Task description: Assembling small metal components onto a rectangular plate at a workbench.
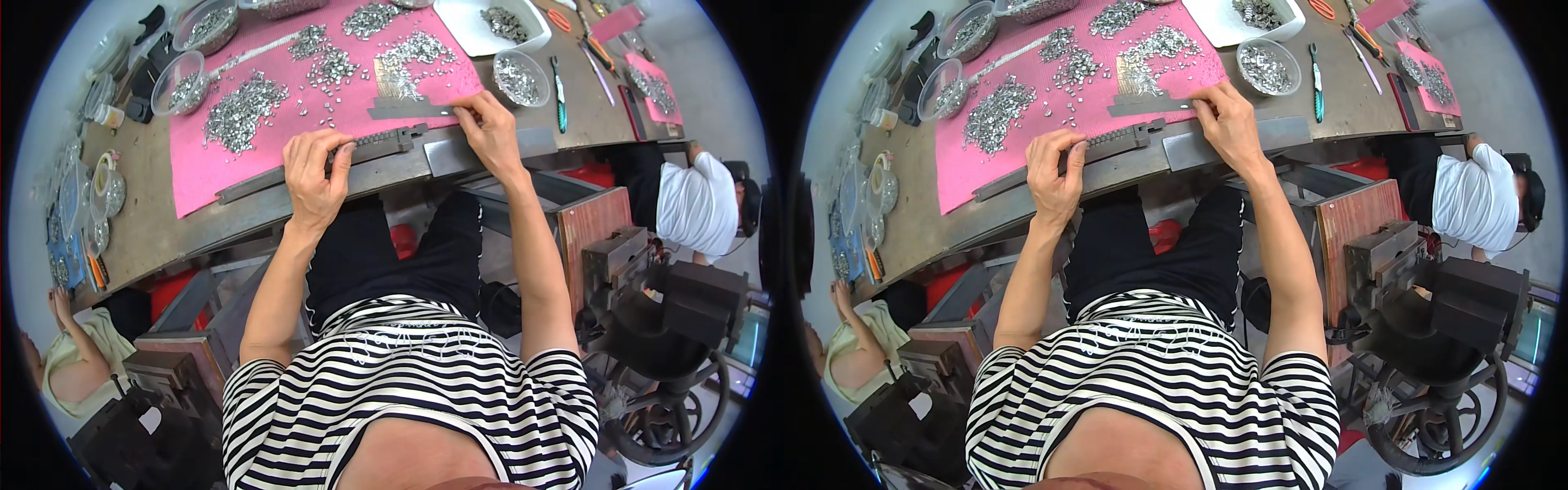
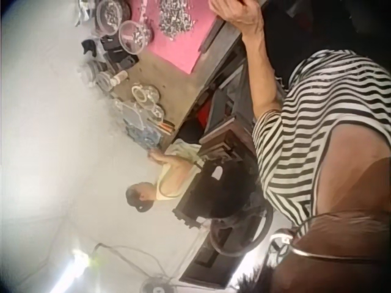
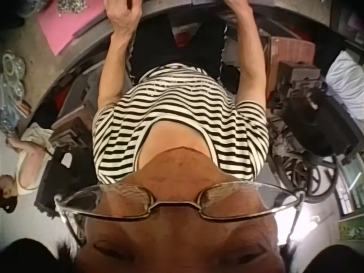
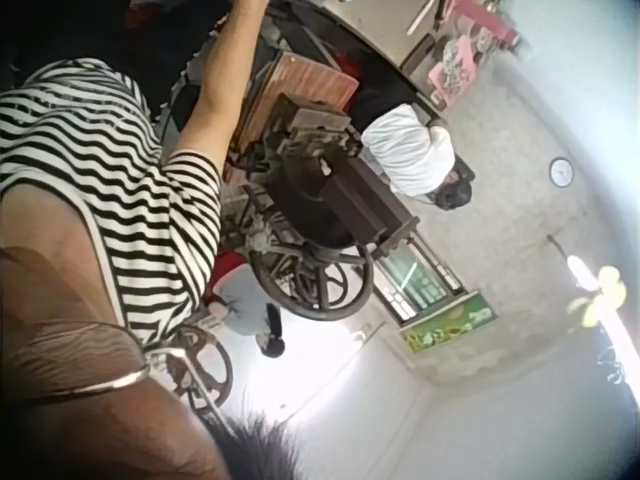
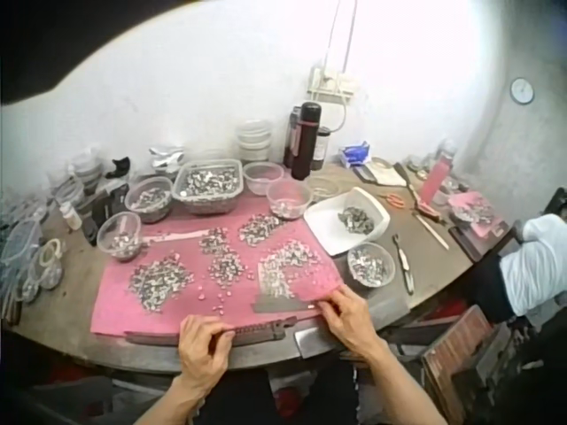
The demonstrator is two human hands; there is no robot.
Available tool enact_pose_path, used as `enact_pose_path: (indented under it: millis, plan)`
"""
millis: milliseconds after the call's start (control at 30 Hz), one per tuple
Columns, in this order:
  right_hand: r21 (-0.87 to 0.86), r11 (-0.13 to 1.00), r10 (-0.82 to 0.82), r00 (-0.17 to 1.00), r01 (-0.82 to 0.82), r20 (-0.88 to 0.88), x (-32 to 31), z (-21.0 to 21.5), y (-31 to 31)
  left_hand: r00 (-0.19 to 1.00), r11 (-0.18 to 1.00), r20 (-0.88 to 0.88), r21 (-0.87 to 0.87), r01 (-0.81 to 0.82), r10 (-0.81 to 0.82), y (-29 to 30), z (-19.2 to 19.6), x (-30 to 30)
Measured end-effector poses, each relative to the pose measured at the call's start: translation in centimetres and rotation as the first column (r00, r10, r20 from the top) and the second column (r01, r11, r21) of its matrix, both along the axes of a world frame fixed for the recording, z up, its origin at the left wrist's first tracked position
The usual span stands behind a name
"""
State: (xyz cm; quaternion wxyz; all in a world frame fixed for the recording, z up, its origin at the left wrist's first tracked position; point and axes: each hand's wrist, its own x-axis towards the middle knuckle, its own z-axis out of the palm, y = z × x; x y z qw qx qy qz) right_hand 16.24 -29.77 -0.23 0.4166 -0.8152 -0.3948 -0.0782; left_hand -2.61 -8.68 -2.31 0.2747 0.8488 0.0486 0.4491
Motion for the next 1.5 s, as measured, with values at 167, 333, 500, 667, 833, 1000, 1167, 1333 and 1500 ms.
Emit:
enact_pose_path:
  millis: [167,333,500,667,833,1000,1167,1333,1500]
  plan:
    - [0.017,1.000,0.015,1.000,-0.015,-0.005,0.7,0.1,-0.1,1.000,1.000,0.015,0.004,-0.009,0.009,-0.2,0.2,1.0]
    - [-0.036,0.999,0.001,0.998,0.001,0.066,0.9,-0.5,0.8,0.996,0.840,0.087,-0.540,0.053,-0.008,-0.5,1.1,1.1]
    - [0.051,0.998,-0.022,0.999,0.020,0.024,-0.5,-1.6,1.7,0.584,-0.310,0.642,-0.760,0.571,-0.498,-4.5,8.6,-0.5]
    - [0.045,0.998,-0.049,0.998,0.051,-0.042,0.2,-2.9,-0.4,0.077,-0.921,0.946,-0.325,0.213,-0.316,-11.2,17.9,-3.1]
    - [0.119,0.993,0.001,0.992,0.013,-0.123,-0.2,-2.7,0.1,-0.087,-0.914,0.912,-0.394,0.093,-0.402,-12.4,21.1,-5.4]
    - [0.115,0.993,-0.014,0.995,0.026,-0.103,0.3,-2.8,0.2,-0.172,-0.906,0.895,-0.380,0.186,-0.411,-12.4,20.0,-5.3]
    - [0.096,0.995,-0.010,0.997,0.018,-0.078,0.4,-2.8,0.5,-0.322,-0.879,0.819,-0.425,0.216,-0.475,-11.1,19.9,-5.0]
    - [0.079,0.995,-0.048,0.997,0.053,-0.068,0.2,-2.6,0.2,-0.146,-0.950,0.943,-0.276,0.148,-0.298,-9.8,21.9,-6.3]
    - [0.100,0.994,-0.028,0.997,0.035,-0.066,-0.5,-1.7,1.0,-0.216,-0.956,0.934,-0.261,0.131,-0.285,-10.3,22.1,-6.7]
